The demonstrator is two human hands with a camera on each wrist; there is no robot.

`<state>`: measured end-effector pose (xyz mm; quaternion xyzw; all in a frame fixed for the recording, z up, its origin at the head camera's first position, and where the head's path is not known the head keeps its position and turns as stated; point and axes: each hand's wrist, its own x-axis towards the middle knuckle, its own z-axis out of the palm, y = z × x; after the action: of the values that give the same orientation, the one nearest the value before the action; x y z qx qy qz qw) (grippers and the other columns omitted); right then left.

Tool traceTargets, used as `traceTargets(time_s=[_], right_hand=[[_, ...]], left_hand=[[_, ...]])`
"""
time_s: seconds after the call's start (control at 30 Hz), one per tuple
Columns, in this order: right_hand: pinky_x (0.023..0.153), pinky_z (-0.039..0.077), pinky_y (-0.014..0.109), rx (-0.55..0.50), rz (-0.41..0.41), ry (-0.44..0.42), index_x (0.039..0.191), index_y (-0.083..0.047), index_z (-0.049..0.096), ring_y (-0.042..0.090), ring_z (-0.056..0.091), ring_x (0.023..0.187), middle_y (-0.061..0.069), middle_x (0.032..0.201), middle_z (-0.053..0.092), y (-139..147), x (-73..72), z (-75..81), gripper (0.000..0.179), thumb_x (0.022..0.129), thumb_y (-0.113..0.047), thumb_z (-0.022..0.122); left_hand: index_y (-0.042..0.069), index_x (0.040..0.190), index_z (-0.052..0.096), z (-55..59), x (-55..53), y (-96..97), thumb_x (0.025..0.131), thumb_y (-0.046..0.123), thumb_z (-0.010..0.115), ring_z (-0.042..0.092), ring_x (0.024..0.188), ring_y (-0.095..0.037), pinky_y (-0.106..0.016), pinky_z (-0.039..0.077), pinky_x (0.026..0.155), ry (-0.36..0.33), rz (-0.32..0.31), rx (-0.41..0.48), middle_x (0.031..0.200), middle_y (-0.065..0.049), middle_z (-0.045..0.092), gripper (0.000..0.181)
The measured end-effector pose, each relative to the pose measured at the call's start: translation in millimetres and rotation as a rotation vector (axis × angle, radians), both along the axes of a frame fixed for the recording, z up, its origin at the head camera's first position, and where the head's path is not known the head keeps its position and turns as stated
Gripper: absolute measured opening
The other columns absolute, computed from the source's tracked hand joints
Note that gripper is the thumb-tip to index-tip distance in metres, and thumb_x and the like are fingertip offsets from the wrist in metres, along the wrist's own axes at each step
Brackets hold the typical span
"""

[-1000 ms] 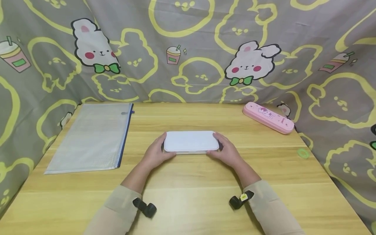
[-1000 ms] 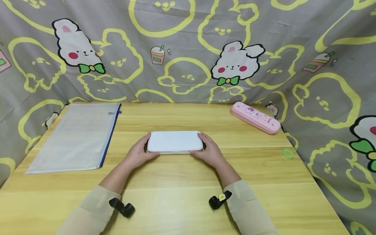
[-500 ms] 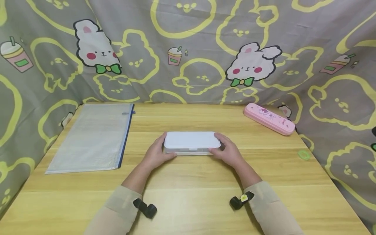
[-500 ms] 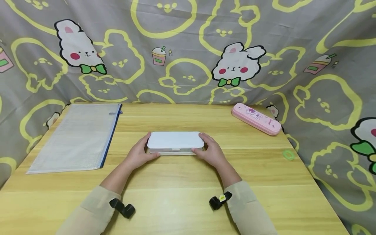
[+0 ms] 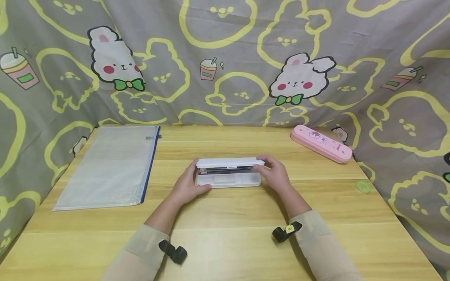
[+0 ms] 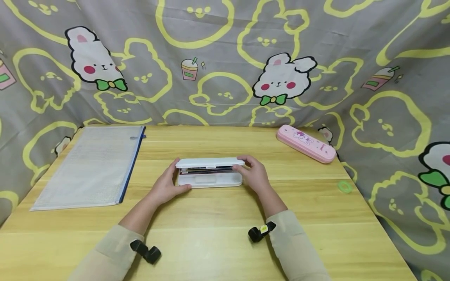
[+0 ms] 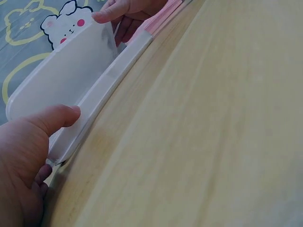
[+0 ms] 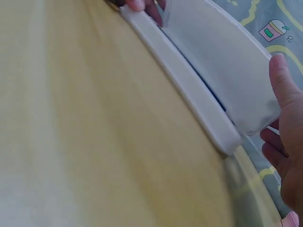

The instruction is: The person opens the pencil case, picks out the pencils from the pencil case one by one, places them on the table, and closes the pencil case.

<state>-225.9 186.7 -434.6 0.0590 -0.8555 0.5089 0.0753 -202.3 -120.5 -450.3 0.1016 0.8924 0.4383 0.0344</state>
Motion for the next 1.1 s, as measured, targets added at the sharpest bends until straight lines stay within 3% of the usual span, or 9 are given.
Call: traceTargets(time_s=[0.27, 0.57, 0.83, 1.1], right_hand=[[0.093, 0.051, 0.025, -0.074, -0.05, -0.019, 0.12, -0.002, 0.064, 0.018, 0.062, 0.104, 0.019, 0.117, 0.068, -2.7, -10.1, 6.2, 0.03, 0.096, -0.019, 0.062], [0.105, 0.049, 0.042, -0.227, -0.097, -0.047, 0.132, -0.004, 0.058, 0.033, 0.062, 0.115, 0.022, 0.129, 0.062, -5.3, -20.4, 5.2, 0.033, 0.103, -0.017, 0.049], [0.089, 0.053, 0.034, -0.221, -0.129, 0.029, 0.135, -0.01, 0.054, 0.02, 0.063, 0.096, 0.024, 0.11, 0.067, -12.4, -31.1, 3.2, 0.036, 0.1, -0.012, 0.051], [0.077, 0.053, 0.024, -0.25, -0.178, -0.07, 0.131, -0.01, 0.053, 0.011, 0.061, 0.087, 0.026, 0.11, 0.066, -14.0, -43.1, 1.5, 0.031, 0.099, -0.012, 0.053]], left_hand=[[0.007, 0.158, 0.003, -0.4, 1.1, 0.3, 0.073, 0.03, 0.084, 0.029, 0.147, -0.037, -0.051, 0.022, 0.121, -0.013, 0.007, 0.016, 0.158, -0.021, 0.03, 0.119], [0.007, 0.158, 0.004, -1.3, 0.6, 0.7, 0.069, 0.028, 0.085, 0.029, 0.146, -0.04, -0.053, 0.023, 0.12, 0.007, -0.018, 0.013, 0.158, -0.019, 0.032, 0.122], [0.007, 0.158, 0.002, 0.1, 0.7, 0.5, 0.067, 0.031, 0.086, 0.031, 0.144, -0.041, -0.054, 0.025, 0.119, -0.006, -0.031, -0.004, 0.157, -0.022, 0.031, 0.126], [0.004, 0.158, 0.007, 2.5, -1.1, -0.5, 0.067, 0.032, 0.085, 0.023, 0.148, -0.042, -0.054, 0.022, 0.121, 0.004, -0.065, -0.022, 0.162, -0.022, 0.019, 0.122]])
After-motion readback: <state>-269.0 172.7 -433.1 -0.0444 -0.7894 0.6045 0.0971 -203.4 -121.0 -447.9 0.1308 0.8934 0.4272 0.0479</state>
